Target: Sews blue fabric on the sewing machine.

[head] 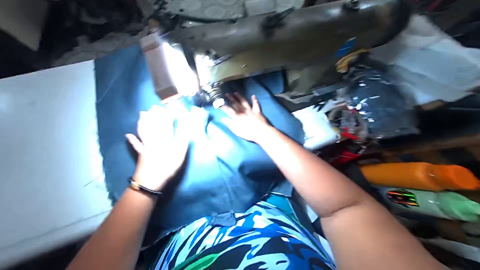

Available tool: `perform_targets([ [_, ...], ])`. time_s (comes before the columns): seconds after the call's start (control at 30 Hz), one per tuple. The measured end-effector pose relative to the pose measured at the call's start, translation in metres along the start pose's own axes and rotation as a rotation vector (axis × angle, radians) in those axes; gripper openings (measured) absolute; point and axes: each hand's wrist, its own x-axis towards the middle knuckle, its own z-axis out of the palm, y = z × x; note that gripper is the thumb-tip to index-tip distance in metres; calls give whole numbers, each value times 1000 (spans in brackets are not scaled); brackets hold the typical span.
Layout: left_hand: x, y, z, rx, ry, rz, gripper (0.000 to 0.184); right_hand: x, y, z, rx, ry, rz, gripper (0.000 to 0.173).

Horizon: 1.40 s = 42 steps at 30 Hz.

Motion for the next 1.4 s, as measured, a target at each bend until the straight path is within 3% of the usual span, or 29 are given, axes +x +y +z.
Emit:
perform_targets([
  [0.13,-52,10,30,209,-307,110,81,5,4,-4,-6,-10,-52,54],
  [0.27,-47,14,17,172,-428,66,69,24,33,-19,-45,-29,46,60],
  [0.33,-46,16,10,162,-465,72,64,19,25,-35,-49,-40,121,53],
  [0.4,-43,19,0,156,-480,110,60,-15,-13,-45,3,85,-44,32],
  [0.47,-35,19,0,106,-307,227,54,-68,-55,-37,147,156,-418,29],
  [0.5,-29,19,3,64,-219,272,54,-93,-73,-27,255,14,-561,34],
  [0.53,-21,19,8,41,-180,296,57,-113,-87,-18,309,-253,-618,37],
  [0.6,-15,17,24,65,-205,337,65,-129,-95,8,221,-706,-516,41],
  [0.7,-37,24,34,101,-277,332,69,-134,-70,26,36,-946,-149,34],
  [0.73,-46,28,33,96,-294,326,70,-136,-62,17,46,-962,-145,31],
  [0.8,-59,31,26,83,-362,307,70,-142,-52,-12,253,-787,-327,29],
  [0.87,-55,38,11,51,-416,281,65,-137,-50,-26,498,-307,-463,27],
  [0.93,-35,49,0,-29,-252,320,43,-109,-52,-26,704,89,-372,23],
  [1.0,-3,55,1,-128,-115,440,27,-75,-52,-15,942,295,-150,18],
  [1.07,26,51,13,-184,-150,568,29,-53,-52,3,1092,347,13,15],
  [1.13,40,36,30,-196,-241,584,38,-47,-51,16,1062,300,82,15],
  [1.4,41,1,39,-554,-8,558,32,-47,-51,18,762,225,-26,19],
])
